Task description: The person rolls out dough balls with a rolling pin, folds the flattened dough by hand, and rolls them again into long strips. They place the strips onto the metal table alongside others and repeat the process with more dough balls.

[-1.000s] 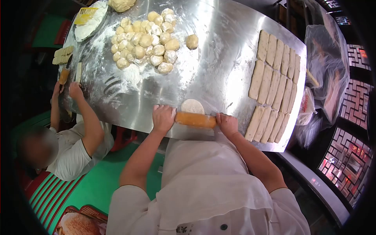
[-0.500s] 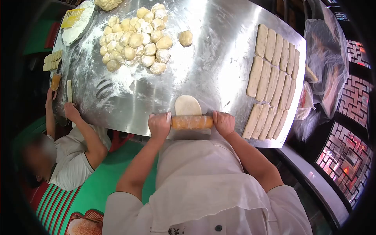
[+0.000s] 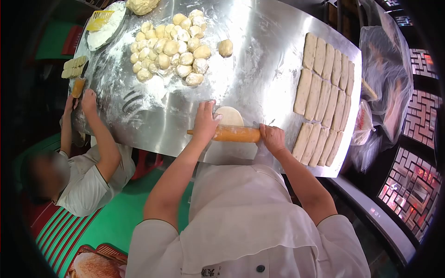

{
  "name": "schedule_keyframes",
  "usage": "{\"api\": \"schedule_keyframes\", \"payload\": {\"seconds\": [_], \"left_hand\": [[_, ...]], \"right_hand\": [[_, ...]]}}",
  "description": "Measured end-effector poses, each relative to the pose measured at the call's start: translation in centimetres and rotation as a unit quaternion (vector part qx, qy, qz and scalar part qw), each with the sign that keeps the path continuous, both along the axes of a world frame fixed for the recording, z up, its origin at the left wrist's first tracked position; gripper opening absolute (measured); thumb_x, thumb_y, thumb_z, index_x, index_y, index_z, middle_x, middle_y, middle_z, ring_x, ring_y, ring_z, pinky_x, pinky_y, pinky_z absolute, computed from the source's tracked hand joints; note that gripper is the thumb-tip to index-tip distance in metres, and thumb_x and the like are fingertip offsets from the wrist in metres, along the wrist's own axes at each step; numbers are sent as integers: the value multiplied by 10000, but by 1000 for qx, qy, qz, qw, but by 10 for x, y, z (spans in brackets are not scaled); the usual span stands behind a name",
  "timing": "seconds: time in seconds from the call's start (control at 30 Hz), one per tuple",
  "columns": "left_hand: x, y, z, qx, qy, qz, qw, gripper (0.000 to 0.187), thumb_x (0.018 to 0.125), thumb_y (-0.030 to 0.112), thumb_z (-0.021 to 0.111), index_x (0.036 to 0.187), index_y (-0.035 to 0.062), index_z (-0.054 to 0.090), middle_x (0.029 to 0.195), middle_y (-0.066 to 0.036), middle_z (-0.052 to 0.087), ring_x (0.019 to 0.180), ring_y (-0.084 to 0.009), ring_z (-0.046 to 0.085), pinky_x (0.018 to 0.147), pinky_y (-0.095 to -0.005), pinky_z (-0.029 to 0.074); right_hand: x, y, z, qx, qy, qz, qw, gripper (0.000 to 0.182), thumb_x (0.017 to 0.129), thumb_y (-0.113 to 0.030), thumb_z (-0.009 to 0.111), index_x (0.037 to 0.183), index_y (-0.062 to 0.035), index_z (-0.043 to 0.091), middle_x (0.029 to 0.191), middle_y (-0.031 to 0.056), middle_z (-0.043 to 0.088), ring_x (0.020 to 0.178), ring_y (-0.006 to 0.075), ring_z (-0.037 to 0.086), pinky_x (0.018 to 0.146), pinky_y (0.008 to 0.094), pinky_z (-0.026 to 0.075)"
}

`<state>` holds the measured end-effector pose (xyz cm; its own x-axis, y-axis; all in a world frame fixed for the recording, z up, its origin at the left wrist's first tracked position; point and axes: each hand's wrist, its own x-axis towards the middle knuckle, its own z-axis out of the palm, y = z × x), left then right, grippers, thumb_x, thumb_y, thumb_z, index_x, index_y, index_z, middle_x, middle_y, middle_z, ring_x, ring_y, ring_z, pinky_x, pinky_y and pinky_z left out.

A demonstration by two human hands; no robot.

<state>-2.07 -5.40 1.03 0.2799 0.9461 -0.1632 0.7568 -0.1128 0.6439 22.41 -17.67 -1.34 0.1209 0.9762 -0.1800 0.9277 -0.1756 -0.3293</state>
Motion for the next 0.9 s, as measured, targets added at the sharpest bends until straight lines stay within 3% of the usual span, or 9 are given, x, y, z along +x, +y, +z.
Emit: {"api": "schedule_keyframes", "payload": {"seconds": [0.17, 0.3, 0.37, 0.43, 0.5, 0.57, 0.7, 0.8, 0.9], "left_hand": [[14, 3, -7, -98, 128, -81, 984, 407, 748, 217, 758, 1095, 66, 608, 986, -106, 619, 967, -303, 590, 902, -425, 435], [-5, -1, 5, -54, 123, -132, 982, 288, 764, 216, 745, 960, 41, 628, 890, -117, 651, 897, -317, 619, 836, -410, 458], [-44, 6, -10, -306, -140, 70, 939, 256, 782, 203, 728, 930, 27, 616, 938, -165, 671, 874, -354, 639, 778, -438, 476], [-95, 23, -26, -159, 64, 123, 977, 253, 804, 189, 710, 938, 4, 601, 879, -153, 663, 795, -305, 643, 706, -402, 478], [-139, 35, -33, 1, 121, 176, 977, 225, 832, 157, 692, 921, -12, 575, 804, -97, 616, 747, -194, 589, 695, -351, 461], [-155, 52, -3, 10, -35, 213, 976, 198, 854, 122, 681, 906, -18, 550, 769, -69, 570, 725, -135, 527, 673, -310, 444], [-154, 71, 41, 18, -133, 250, 959, 172, 866, 92, 670, 907, -15, 541, 773, -76, 564, 712, -135, 518, 672, -299, 439], [-98, 47, 61, 123, -65, 162, 977, 169, 841, 71, 689, 925, 22, 552, 867, -114, 617, 721, -227, 566, 710, -343, 465], [-54, -3, 20, 176, -15, -63, 982, 236, 738, 67, 725, 905, 50, 559, 1031, -136, 612, 997, -351, 566, 825, -446, 460]], "right_hand": [[3, 0, 29, 54, 1, 29, 998, 402, 960, -322, 502, 668, -90, 651, 621, 118, 632, 562, 316, 619, 567, 431, 507], [13, -14, 30, 73, 24, 24, 997, 425, 963, -335, 501, 643, -94, 643, 614, 115, 630, 553, 319, 618, 567, 426, 509], [23, -25, 32, 31, 15, 12, 999, 431, 967, -332, 500, 637, -98, 647, 614, 114, 631, 546, 321, 615, 559, 424, 510], [29, -33, 29, 23, 5, -17, 1000, 425, 966, -333, 501, 646, -100, 656, 615, 114, 631, 546, 324, 615, 553, 427, 509], [36, -42, 23, 17, -3, -46, 999, 420, 965, -334, 502, 656, -102, 665, 615, 115, 631, 545, 328, 615, 547, 430, 508], [43, -47, 15, -25, 20, -119, 992, 377, 980, -328, 457, 797, -91, 686, 674, 146, 648, 609, 360, 622, 577, 471, 492], [52, -52, 0, 22, -27, -105, 994, 387, 992, -336, 433, 845, -80, 683, 723, 145, 661, 658, 360, 628, 597, 459, 486], [56, -45, 0, 35, 38, -183, 982, 351, 975, -345, 481, 851, -70, 660, 717, 119, 661, 704, 283, 655, 550, 438, 495], [54, -28, 21, -44, 126, -292, 947, 439, 1002, -363, 400, 839, -60, 672, 710, 137, 652, 663, 362, 614, 661, 435, 471]]}}
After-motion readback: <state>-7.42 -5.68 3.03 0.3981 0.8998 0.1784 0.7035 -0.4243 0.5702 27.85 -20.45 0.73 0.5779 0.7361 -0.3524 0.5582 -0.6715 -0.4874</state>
